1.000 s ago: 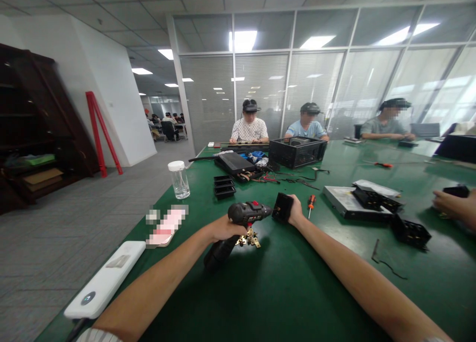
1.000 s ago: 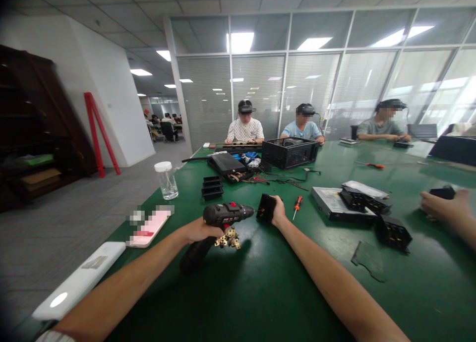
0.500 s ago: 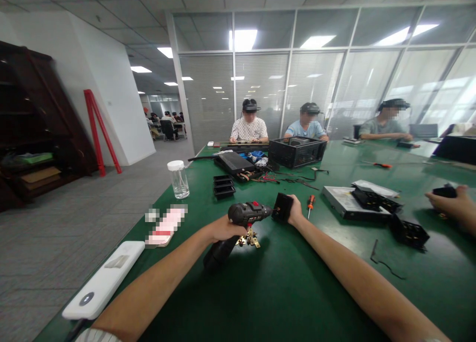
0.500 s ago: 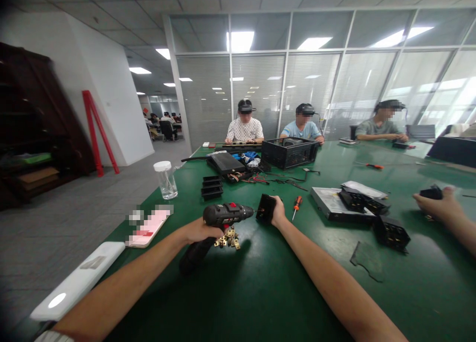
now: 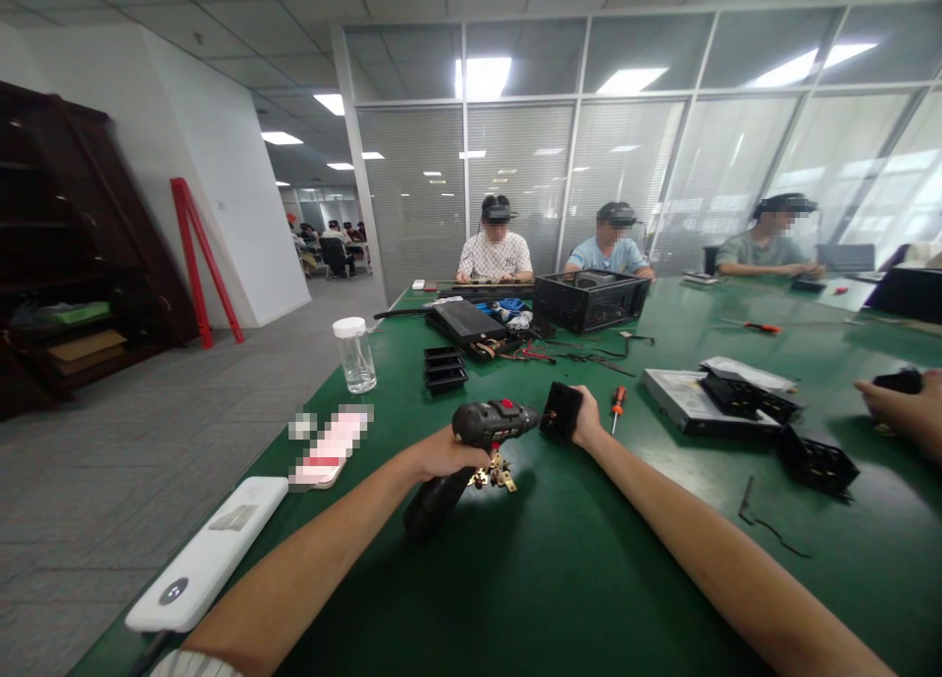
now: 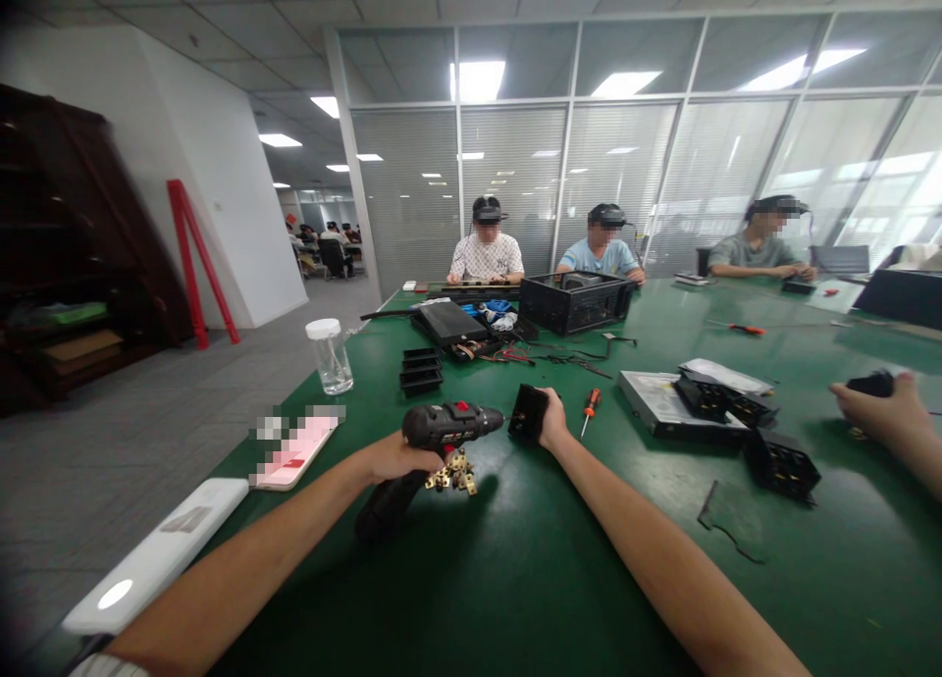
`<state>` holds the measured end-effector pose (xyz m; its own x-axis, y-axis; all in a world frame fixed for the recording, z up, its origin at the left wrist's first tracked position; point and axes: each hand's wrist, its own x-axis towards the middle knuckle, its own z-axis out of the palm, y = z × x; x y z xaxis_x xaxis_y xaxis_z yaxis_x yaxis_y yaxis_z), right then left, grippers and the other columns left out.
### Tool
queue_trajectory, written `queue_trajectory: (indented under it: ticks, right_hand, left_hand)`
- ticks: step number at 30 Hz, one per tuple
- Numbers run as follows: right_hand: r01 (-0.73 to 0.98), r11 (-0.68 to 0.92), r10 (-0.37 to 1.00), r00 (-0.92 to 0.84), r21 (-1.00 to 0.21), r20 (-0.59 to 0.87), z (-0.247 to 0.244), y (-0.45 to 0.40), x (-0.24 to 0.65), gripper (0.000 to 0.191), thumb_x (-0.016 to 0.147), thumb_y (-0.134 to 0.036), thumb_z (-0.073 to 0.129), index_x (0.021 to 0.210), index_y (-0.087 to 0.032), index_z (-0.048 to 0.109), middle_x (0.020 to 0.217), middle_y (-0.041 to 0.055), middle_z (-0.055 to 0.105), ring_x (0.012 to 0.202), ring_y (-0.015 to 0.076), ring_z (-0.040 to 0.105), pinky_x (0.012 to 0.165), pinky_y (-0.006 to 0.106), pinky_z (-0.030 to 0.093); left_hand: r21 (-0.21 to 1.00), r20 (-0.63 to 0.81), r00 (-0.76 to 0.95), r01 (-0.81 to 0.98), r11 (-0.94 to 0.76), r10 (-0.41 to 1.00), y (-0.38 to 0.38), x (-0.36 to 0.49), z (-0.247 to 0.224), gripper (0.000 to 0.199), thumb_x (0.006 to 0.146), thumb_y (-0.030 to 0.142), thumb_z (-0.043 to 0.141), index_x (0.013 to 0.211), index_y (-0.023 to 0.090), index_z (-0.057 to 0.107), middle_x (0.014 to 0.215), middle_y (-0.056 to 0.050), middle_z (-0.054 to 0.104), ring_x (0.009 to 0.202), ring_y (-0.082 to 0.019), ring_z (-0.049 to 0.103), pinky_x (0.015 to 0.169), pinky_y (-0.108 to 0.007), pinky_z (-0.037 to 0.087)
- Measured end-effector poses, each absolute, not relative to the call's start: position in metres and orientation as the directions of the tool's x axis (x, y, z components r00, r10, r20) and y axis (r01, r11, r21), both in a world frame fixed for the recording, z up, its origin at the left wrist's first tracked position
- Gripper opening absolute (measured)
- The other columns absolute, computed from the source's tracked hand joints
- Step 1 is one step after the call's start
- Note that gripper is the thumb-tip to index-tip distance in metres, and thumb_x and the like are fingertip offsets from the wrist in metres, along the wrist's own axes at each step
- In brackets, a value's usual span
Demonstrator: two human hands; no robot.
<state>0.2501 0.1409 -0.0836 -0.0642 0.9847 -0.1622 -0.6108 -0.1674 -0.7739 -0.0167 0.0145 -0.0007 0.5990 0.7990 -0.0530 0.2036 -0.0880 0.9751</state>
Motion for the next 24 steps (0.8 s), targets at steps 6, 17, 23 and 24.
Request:
queue_trajectory:
  ticks: [6,17,23,24]
  right_hand:
    - [-0.617,-0.172,0.984,-0.075,-0.768,-0.160,-0.0832,0.1411,0.2494,0.020,0.069,-0.039,0.044,0.065,-0.020,0.050,0.050,0.0029,0.054,0.043,0.0180,0.051,0.042,0.031,0.043]
    - [-0.619,-0.149,0.989,-0.080,-0.771,-0.128,-0.0800,0.1370,0.2480,0.019,0.069,-0.038,0.044,0.062,-0.021,0.046,0.047,0.0014,0.051,0.040,0.0174,0.049,0.041,0.031,0.042]
    - [-0.623,-0.158,0.986,-0.062,-0.766,-0.153,-0.0789,0.1372,0.2476,0.018,0.069,-0.037,0.044,0.061,-0.021,0.046,0.047,0.0014,0.052,0.041,0.0169,0.049,0.041,0.030,0.042]
    - [-0.625,-0.157,0.986,-0.056,-0.765,-0.157,-0.0788,0.1373,0.2476,0.018,0.069,-0.037,0.044,0.061,-0.021,0.046,0.046,0.0014,0.051,0.041,0.0169,0.049,0.041,0.030,0.042]
  left_hand:
    - [0.970,-0.056,0.603,0.220,-0.099,0.796,0.0159,-0.0171,-0.0016,0.012,0.060,0.014,0.060,0.072,0.011,0.060,0.062,0.002,0.054,0.059,-0.011,0.045,0.056,-0.024,0.034]
    - [0.974,-0.035,0.597,0.199,-0.106,0.801,0.0178,-0.0172,-0.0054,0.015,0.059,0.016,0.062,0.073,0.012,0.060,0.066,0.001,0.055,0.063,-0.013,0.047,0.059,-0.025,0.037]
    - [0.968,-0.062,0.559,0.234,-0.086,0.827,0.0168,-0.0177,-0.0026,0.016,0.058,0.014,0.062,0.074,0.013,0.059,0.062,0.003,0.052,0.060,-0.012,0.044,0.056,-0.024,0.034]
    - [0.969,-0.061,0.561,0.232,-0.086,0.826,0.0168,-0.0177,-0.0025,0.016,0.059,0.014,0.062,0.074,0.012,0.059,0.062,0.003,0.052,0.060,-0.012,0.044,0.056,-0.024,0.034]
